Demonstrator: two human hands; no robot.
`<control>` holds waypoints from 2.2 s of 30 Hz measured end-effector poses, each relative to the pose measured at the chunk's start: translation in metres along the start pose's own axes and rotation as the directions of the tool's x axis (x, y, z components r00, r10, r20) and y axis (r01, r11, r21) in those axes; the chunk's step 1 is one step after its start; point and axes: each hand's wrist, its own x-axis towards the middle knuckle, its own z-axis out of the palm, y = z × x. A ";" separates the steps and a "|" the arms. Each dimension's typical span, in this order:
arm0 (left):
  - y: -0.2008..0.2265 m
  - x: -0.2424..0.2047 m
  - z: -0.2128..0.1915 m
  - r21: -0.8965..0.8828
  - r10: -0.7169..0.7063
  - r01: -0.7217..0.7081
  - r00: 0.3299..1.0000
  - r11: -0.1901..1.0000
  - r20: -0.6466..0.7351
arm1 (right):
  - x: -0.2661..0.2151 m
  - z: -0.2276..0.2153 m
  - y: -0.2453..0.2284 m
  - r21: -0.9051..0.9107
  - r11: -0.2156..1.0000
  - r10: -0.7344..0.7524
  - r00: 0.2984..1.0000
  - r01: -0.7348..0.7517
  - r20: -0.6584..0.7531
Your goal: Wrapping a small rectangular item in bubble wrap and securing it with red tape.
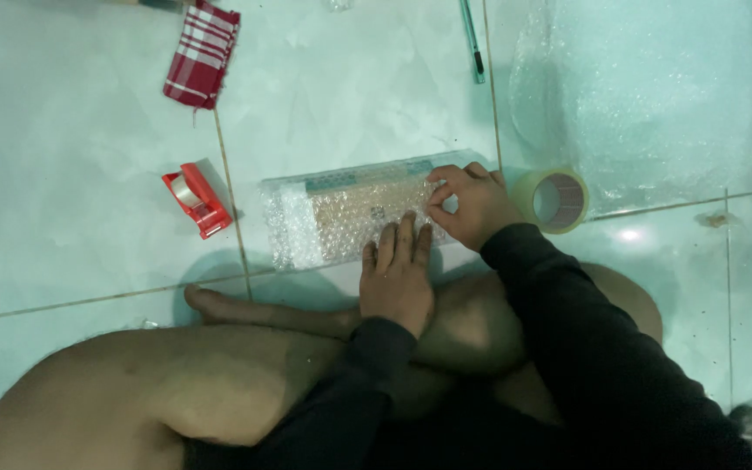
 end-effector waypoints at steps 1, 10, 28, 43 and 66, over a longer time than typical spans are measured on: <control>0.000 0.000 0.002 0.009 -0.006 0.005 1.000 1.000 0.008 | 0.000 0.002 0.001 -0.011 1.000 0.016 1.000 -0.015 0.008; 0.003 -0.002 -0.011 -0.011 -0.024 0.025 0.998 1.000 0.053 | 0.028 -0.006 0.009 0.070 0.955 0.277 0.951 -0.289 0.138; -0.062 -0.013 -0.108 0.169 -0.152 0.173 0.979 0.970 -0.133 | 0.007 -0.058 -0.034 -0.021 0.958 0.282 0.932 -0.285 0.227; -0.257 0.033 -0.113 -0.686 -0.815 0.534 0.559 0.494 -0.152 | -0.007 -0.028 -0.053 0.120 0.992 0.079 0.965 -0.050 -0.251; -0.024 -0.006 -0.160 -0.891 -0.319 0.048 0.941 0.451 -0.110 | -0.002 -0.021 -0.115 0.724 0.689 0.238 0.954 -0.032 -0.184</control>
